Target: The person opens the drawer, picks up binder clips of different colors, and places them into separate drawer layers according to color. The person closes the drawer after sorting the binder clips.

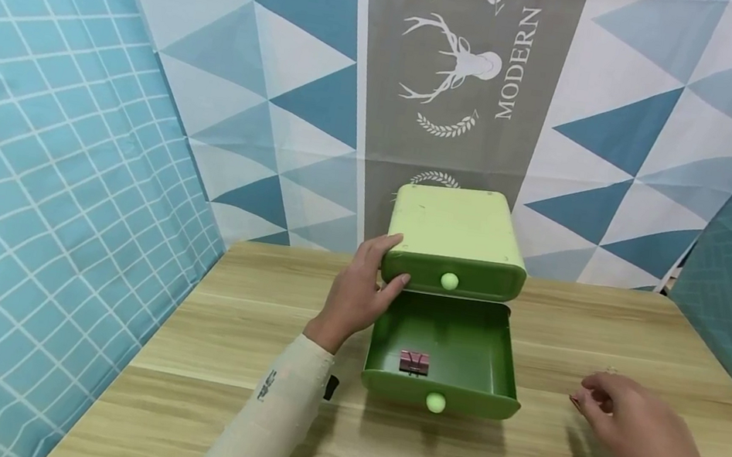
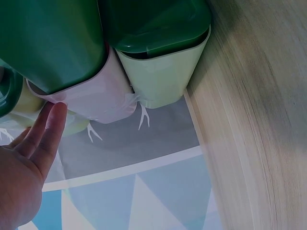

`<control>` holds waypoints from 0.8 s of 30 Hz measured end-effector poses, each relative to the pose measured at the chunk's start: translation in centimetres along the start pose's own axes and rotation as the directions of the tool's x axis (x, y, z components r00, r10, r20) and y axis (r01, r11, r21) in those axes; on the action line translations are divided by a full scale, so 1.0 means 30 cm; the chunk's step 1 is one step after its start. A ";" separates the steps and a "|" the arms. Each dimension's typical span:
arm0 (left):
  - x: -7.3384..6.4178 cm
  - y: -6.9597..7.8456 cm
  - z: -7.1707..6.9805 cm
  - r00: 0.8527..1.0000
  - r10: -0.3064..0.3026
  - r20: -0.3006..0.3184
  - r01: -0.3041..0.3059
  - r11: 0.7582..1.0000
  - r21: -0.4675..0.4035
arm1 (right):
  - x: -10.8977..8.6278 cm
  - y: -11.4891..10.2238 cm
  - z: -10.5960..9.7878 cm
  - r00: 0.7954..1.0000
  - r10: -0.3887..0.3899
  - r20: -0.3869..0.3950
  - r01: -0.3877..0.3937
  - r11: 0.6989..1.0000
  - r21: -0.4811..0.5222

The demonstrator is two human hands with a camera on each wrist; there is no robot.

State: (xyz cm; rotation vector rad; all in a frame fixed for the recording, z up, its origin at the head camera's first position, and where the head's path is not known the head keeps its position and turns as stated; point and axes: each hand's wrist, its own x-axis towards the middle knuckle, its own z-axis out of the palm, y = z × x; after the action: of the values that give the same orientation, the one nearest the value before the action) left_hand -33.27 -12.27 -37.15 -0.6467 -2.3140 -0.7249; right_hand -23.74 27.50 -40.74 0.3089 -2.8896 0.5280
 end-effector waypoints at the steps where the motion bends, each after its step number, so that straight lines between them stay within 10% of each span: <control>1: 0.001 0.001 0.000 1.000 -0.002 0.003 0.003 1.000 -0.003 | -0.002 0.007 -0.001 1.000 0.001 -0.002 -0.001 1.000 0.000; 24: 0.007 0.005 0.003 1.000 -0.026 0.012 0.026 1.000 0.006 | -0.019 0.093 0.022 0.999 0.006 -0.043 -0.008 0.999 -0.036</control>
State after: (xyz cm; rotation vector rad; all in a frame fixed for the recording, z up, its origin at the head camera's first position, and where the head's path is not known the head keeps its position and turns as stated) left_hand -33.36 -12.04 -37.02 -0.6207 -2.3387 -0.7277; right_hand -23.96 29.90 -42.39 0.2790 -2.8558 0.4773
